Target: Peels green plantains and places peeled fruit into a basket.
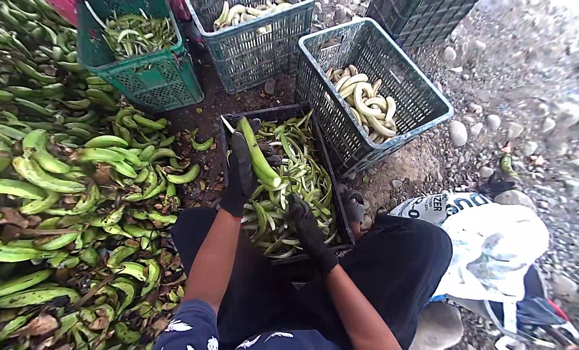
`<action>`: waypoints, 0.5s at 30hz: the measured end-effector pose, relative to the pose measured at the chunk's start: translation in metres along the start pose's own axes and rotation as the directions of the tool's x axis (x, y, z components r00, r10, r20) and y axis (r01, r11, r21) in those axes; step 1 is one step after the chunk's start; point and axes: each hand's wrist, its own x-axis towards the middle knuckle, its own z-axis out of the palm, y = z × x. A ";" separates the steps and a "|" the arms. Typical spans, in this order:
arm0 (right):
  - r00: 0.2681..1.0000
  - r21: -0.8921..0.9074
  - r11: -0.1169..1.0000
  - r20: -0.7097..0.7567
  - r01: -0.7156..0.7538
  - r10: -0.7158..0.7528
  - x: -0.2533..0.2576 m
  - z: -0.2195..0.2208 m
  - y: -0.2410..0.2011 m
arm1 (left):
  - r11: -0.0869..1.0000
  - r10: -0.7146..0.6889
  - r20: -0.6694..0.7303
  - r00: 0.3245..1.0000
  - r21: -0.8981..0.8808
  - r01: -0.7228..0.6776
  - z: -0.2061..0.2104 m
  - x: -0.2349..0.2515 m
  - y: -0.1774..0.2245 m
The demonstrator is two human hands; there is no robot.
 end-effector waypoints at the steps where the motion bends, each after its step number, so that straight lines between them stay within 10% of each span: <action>1: 0.996 0.004 0.997 -0.025 0.082 -0.082 0.008 -0.006 -0.010 | 0.997 -0.033 0.029 0.999 -0.073 0.035 0.001 0.001 0.001; 8: 0.980 -0.598 0.777 0.091 0.197 -0.177 0.034 -0.027 -0.058 | 0.989 -0.144 -0.049 0.988 0.026 0.145 -0.002 0.000 0.000; 15: 0.976 -0.624 0.757 0.044 0.195 -0.214 0.022 -0.025 -0.060 | 0.977 -0.210 -0.081 0.974 0.009 0.211 -0.001 0.001 0.004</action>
